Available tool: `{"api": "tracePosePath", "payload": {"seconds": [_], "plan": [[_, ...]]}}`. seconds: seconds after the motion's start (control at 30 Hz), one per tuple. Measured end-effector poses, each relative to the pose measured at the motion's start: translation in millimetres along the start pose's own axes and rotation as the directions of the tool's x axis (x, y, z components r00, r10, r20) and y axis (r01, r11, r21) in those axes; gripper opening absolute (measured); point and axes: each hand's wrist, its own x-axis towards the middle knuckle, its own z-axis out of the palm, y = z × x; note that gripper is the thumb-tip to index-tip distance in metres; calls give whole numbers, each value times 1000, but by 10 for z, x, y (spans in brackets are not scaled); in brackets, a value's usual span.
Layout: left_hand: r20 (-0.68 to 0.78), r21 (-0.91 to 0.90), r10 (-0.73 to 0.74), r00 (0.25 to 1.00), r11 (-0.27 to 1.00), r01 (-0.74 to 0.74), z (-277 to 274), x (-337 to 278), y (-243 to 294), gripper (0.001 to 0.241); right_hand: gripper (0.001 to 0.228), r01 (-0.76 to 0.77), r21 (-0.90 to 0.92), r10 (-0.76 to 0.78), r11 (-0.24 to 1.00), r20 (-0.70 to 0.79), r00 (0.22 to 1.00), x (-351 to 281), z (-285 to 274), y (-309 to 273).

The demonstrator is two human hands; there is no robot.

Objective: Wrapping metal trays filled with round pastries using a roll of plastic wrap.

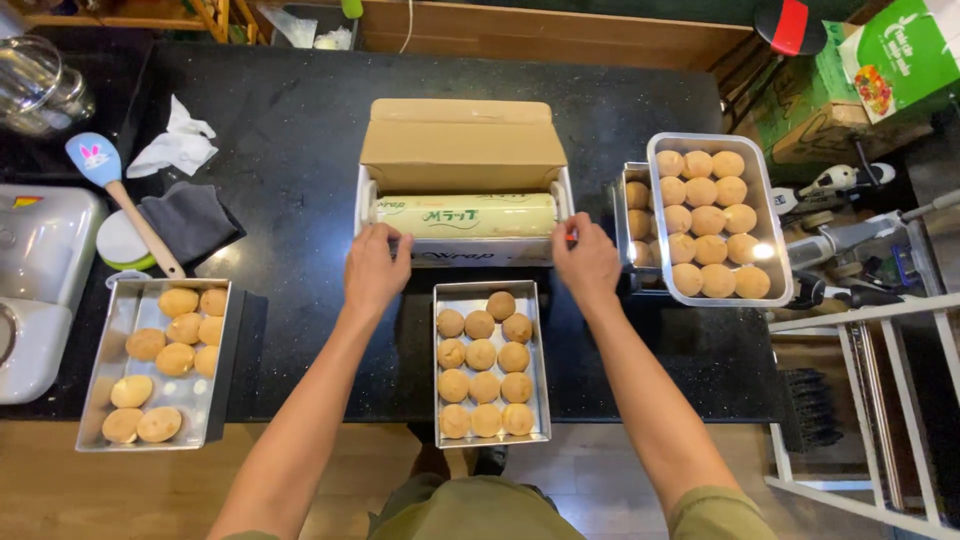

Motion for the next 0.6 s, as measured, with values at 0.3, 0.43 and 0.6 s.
{"api": "tracePosePath", "payload": {"seconds": [0.3,0.43,0.6], "plan": [[-29,160,-33,999,986,37,-330,-41,223,27,19,62,-110,-72,992,-91,993,-8,-113,135],[-20,237,107,994,966,-100,-221,-42,89,24,21,28,-128,-39,991,-82,996,20,-122,163],[109,169,-246,963,959,226,-214,-65,108,44,26,102,-254,-141,962,-139,980,-16,-190,128]]}}
